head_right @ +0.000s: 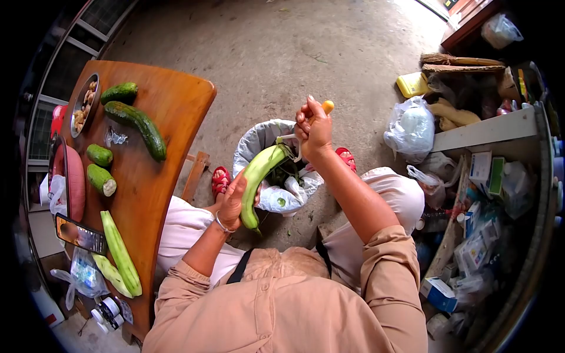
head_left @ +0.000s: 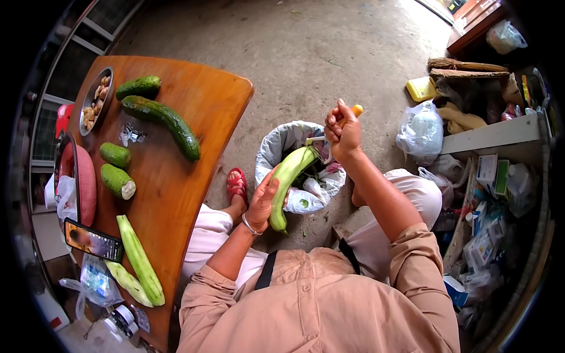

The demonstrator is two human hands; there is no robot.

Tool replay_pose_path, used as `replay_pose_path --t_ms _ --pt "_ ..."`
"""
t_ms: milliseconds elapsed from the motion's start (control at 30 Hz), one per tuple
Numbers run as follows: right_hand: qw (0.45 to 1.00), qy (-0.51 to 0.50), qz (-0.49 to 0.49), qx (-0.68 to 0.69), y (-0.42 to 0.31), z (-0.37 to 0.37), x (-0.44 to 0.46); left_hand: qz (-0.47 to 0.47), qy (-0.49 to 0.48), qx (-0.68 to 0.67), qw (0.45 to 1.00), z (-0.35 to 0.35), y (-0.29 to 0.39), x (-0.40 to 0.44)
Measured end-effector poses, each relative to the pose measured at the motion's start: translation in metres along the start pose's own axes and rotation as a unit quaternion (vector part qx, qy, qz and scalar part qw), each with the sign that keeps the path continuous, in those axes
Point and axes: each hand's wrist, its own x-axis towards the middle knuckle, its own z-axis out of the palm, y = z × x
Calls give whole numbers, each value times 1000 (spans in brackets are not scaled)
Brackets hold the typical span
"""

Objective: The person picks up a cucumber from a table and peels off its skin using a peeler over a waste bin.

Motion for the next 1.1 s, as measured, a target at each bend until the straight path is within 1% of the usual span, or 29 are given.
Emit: replay_pose_path --t_ms 33,67,100,167,233,300,333,400,433,467,500,533,567,600,633,700,733,767,833,867,933,967,1033,1067,1100 --pt "1000 12 7 11 1 -6 3 0 -2 1 1000 -2 -1 0" --pt "999 34 -5 -14 2 -12 4 6 10 10 1000 -4 -3 0" --pt "999 34 -8 -12 2 -17 6 12 23 18 1000 -5 -3 0" --pt "983 128 -67 -111 2 -27 9 18 19 9 1000 -9 0 1" --pt "983 136 -86 -91 -3 -23 2 29 22 -27 999 -5 8 0" --pt "988 94 -122 -32 -6 -13 -6 37 37 -26 998 -3 7 3" --pt "988 93 -120 -33 -8 -7 -12 26 44 -34 998 -4 4 6" --pt "999 -31 -35 -16 -9 0 -22 -15 52 -72 996 -2 3 9" --pt "999 -30 -36 -15 -4 4 -24 -17 52 -71 996 0 2 8" --pt "977 -71 -79 -187 5 12 -24 -17 65 -57 996 2 2 9" --pt "922 -111 -119 -351 10 18 -25 -17 78 -41 996 5 2 9" --pt "908 -136 -96 -384 14 18 -25 13 86 0 996 8 2 9" --pt "892 -161 -73 -416 19 14 -25 13 85 1 996 10 1 10" --pt "868 -169 -81 -460 25 11 -26 39 91 23 995 11 1 11" --pt "868 -168 -81 -460 26 7 -26 64 97 43 992 11 0 11" --pt "807 -147 -151 -551 26 0 -28 59 95 34 993 7 -1 9" --pt "812 -97 -175 -549 28 -10 -18 54 93 27 994 4 0 7" --pt "814 -66 -164 -553 27 -21 -9 55 94 27 994 2 1 6" --pt "828 -35 -149 -539 22 -23 -6 60 90 41 993 -1 3 6" --pt "828 -36 -148 -540 24 -22 -7 61 91 39 993 -1 2 7" --pt "873 -113 -81 -467 28 -12 -17 105 100 56 988 -1 0 10" --pt "873 -113 -80 -467 31 -10 -22 105 100 56 988 1 1 11" --pt "841 -174 -25 -512 35 -6 -33 122 110 63 984 5 1 12" --pt "851 -169 27 -497 35 -3 -37 121 109 63 985 6 0 13" --pt "851 -167 27 -496 37 -8 -35 119 113 58 985 6 0 12"
